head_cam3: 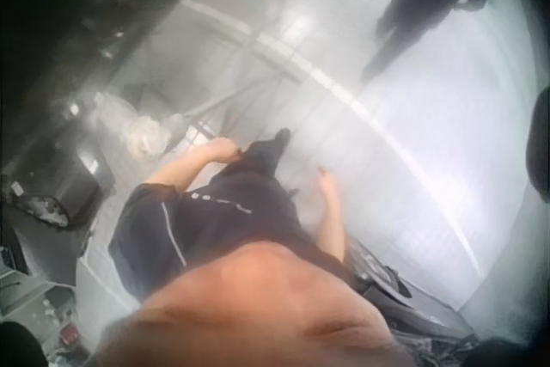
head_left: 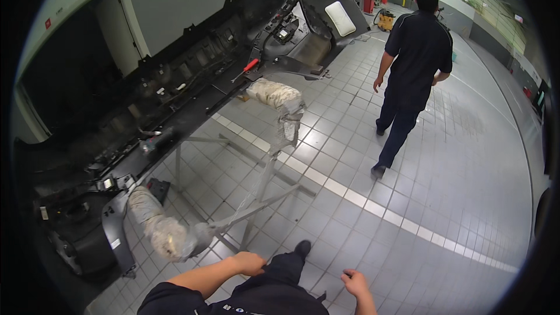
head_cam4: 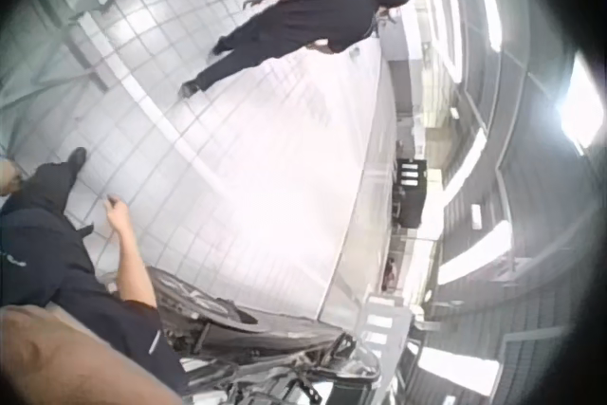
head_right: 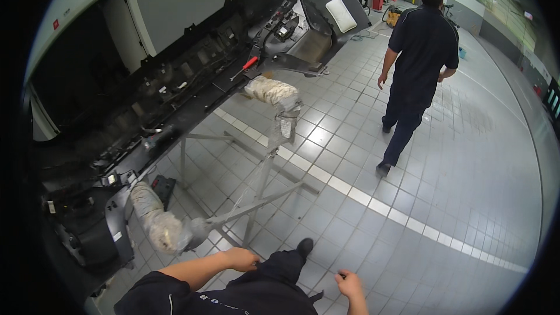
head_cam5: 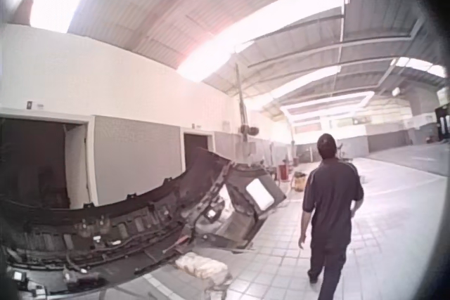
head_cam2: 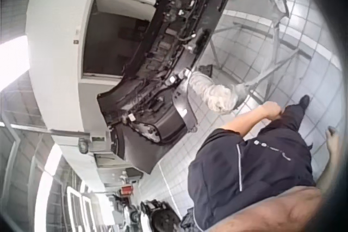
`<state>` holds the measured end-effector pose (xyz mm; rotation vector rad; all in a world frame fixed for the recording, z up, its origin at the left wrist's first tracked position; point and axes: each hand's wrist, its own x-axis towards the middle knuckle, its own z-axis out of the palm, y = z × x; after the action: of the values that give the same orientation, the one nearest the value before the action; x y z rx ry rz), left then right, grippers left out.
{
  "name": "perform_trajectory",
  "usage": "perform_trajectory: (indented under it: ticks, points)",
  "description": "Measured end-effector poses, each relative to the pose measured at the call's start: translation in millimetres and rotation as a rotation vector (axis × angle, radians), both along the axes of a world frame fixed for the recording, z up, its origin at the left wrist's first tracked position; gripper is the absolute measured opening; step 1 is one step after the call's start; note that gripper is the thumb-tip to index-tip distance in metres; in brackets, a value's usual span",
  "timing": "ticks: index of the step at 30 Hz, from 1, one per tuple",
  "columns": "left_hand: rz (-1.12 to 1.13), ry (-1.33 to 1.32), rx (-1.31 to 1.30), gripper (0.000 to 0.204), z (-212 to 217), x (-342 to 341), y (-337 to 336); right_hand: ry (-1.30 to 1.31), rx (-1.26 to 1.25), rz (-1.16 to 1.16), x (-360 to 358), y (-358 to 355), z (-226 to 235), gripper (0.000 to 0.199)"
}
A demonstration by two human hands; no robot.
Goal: The person removes fasteners and clips from a car bumper using a cordless drill and a pry tool. They detach wiring harnesses and connectors, then separate a plastic trim piece from the bumper assembly.
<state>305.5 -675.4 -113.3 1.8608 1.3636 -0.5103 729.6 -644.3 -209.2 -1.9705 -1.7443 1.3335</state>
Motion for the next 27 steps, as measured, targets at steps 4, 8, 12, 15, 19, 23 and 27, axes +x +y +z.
perform_trajectory:
  ticks: [4, 8, 12, 15, 19, 23, 27]
  points:
    - [0.164, -0.017, -0.011, 0.039, -38.8, 7.3, 77.7, -0.03, -0.042, 0.16, -5.7, 115.0, 8.6, 0.04]
    - [0.229, -0.027, -0.017, 0.037, -38.6, 26.8, 202.3, -0.084, -0.067, 0.223, 61.3, 211.0, -95.3, 0.044]
    - [0.439, -0.167, 0.206, 0.037, 17.2, 25.6, 309.3, -0.181, -0.558, 0.118, 115.4, 307.0, -118.8, 0.031]
    - [0.802, -0.347, 0.477, 0.04, 43.5, 12.5, 319.8, -0.222, -0.651, 0.108, 88.9, 390.7, -98.8, 0.03]
    - [1.113, -0.067, 0.421, 0.041, 55.9, -5.1, 282.6, -0.232, -0.628, 0.273, 44.4, 507.6, -103.6, 0.027]
    - [1.3, 0.213, 0.296, 0.043, 45.7, 20.2, 225.9, -0.187, -0.495, 0.407, -23.7, 618.3, -124.9, 0.025]
    - [1.532, 0.206, 0.257, 0.042, 49.2, 59.3, 170.9, -0.025, -0.353, 0.554, -114.2, 668.5, -146.0, 0.023]
